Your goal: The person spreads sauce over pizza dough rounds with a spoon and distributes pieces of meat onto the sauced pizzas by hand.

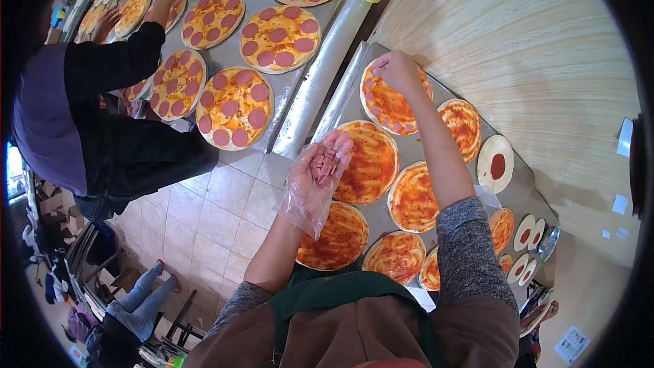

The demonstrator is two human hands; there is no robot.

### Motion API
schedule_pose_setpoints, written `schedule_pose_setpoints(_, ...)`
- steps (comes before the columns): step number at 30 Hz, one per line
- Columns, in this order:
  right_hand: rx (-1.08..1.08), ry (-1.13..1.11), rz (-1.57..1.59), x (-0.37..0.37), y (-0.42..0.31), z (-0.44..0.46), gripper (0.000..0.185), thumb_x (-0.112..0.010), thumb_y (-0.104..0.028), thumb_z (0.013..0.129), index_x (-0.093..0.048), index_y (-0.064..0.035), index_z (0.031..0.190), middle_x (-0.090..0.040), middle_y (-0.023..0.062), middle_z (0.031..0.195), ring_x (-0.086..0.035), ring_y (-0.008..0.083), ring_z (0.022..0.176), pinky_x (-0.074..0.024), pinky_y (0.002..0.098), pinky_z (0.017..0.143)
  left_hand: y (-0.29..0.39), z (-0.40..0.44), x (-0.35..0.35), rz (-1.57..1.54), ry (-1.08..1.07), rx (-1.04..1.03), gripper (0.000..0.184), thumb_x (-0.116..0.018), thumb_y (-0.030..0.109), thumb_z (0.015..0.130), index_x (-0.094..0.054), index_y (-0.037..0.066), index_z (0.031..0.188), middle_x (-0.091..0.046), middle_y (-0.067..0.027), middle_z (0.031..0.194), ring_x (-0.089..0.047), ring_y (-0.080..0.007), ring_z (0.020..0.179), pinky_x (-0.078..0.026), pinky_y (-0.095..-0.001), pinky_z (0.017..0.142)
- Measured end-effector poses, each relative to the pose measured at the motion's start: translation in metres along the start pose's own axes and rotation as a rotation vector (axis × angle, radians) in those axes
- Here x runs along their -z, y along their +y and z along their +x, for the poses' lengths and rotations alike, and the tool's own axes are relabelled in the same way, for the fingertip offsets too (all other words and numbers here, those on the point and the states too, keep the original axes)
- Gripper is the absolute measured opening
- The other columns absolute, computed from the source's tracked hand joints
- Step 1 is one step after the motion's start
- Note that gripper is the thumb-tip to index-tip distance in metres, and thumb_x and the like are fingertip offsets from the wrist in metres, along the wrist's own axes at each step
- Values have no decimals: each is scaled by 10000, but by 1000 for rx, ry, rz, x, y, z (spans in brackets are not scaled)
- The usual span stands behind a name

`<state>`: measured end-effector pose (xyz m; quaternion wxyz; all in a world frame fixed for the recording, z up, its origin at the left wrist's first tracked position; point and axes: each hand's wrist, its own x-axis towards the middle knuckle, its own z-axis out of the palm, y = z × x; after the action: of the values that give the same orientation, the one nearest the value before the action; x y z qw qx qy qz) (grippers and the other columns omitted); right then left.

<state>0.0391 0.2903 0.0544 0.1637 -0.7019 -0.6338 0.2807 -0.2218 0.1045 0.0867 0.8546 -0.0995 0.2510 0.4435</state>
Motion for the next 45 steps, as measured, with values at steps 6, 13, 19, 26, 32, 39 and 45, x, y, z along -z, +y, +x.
schedule_pose_setpoints(6,22,57,-280,-1,-18,-2,161,-787,-224,788,-736,-79,837,-726,109,816,-704,281,787,-544,400,727,2,2,2,6,-31,6,517,-453,281,1034,-407,-5,1462,-466,-151,1496,-437,-259,1402,-378,-385,1152)
schedule_pose_setpoints(13,45,100,-202,0,-28,-16,139,-723,-247,843,-743,-109,842,-728,86,818,-701,280,781,-540,397,701,6,8,-2,-23,-55,-12,516,-432,284,1037,-407,-6,1464,-455,-163,1505,-402,-276,1427,-362,-393,1160)
schedule_pose_setpoints(19,264,-155,226,11,-94,-104,114,-702,-199,868,-747,-96,887,-698,89,826,-673,264,766,-533,385,704,16,20,-12,-50,-82,-42,465,-401,289,1054,-479,-6,1405,-571,-142,1382,-551,-250,1277,-397,-394,1133)
schedule_pose_setpoints(26,546,-40,69,-6,-104,-134,149,-739,-153,800,-721,-121,944,-607,48,932,-611,257,942,-526,390,790,16,29,-7,-34,-206,-26,423,-382,290,1065,-545,-9,1317,-666,-97,1205,-647,-187,1076,-486,-369,1009)
schedule_pose_setpoints(32,578,-75,23,1,-104,-138,135,-731,-140,792,-689,-102,914,-594,49,936,-596,271,975,-522,398,807,16,26,-17,-30,-183,7,374,-397,267,1061,-570,0,1257,-672,-114,1161,-645,-208,1059,-499,-389,987)
schedule_pose_setpoints(39,182,-316,441,25,-98,-134,110,-719,-119,865,-654,-52,923,-682,19,883,-654,138,813,-522,308,736,9,26,-30,13,-89,-46,454,-388,276,1065,-468,-10,1409,-585,-144,1356,-583,-236,1243,-443,-377,1102)
schedule_pose_setpoints(45,-36,-379,1045,29,-67,-108,108,-724,-125,894,-691,-37,947,-706,-3,864,-639,70,764,-487,233,655,6,24,-33,-35,-162,-40,466,-417,263,1054,-444,-11,1430,-498,-176,1462,-462,-283,1382,-399,-407,1145)
